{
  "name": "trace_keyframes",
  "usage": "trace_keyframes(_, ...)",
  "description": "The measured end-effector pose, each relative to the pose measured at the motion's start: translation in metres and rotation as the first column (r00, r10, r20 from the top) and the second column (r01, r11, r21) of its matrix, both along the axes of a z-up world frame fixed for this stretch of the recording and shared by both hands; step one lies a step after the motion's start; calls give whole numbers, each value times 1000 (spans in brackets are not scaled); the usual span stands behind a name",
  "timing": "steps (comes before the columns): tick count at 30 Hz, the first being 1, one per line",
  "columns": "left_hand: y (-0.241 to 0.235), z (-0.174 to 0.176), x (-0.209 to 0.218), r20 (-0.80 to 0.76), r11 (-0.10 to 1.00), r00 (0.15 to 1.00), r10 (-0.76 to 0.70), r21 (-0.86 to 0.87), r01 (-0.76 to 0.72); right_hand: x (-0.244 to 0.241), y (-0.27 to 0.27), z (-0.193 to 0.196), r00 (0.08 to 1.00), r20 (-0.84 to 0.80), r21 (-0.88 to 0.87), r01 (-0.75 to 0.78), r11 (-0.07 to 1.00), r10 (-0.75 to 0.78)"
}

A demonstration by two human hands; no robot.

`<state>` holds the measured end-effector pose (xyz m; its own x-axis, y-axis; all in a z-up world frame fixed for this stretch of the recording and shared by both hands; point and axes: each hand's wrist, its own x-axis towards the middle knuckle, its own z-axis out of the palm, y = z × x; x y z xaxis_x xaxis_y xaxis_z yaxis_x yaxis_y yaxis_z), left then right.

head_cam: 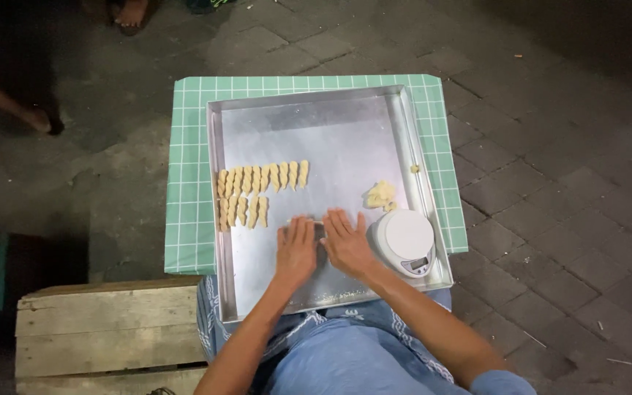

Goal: The person shapes small pieces of dough into twisted, rope-like forms by hand on a metal tray. They roll the dough between their palms and fingers, then place the finished pieces in rows on the tray next to a digital scale.

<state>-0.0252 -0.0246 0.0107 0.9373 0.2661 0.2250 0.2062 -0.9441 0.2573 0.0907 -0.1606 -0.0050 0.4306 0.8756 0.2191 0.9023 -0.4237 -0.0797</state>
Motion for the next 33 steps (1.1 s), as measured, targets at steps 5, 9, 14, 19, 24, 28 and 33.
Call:
trace_keyframes(5,-5,-29,0,-31,1000,1000,3,4,-3,-12,-15,-20,993,45,-24,108,994,-107)
trace_keyframes(9,3,-46,3,-55,1000,998,2,21,-1,-2,-7,-41,988,83,16,131,991,-132)
trace_keyframes(14,-3,-33,-2,-27,1000,999,27,16,-27,-10,-18,-29,982,138,19,125,992,-127)
trace_keyframes(19,-7,-32,-11,-77,991,996,52,123,-43,-9,-20,-3,984,-49,-417,138,898,-174)
trace_keyframes(24,6,-34,15,-21,992,998,67,107,-65,15,-1,-8,981,99,-199,185,962,-168)
trace_keyframes(28,-5,-36,-19,-76,994,996,43,101,-36,-13,-30,9,982,130,-248,168,954,-139)
trace_keyframes(33,2,-30,0,-87,997,994,68,30,-65,7,-15,-10,959,229,-142,206,968,-170)
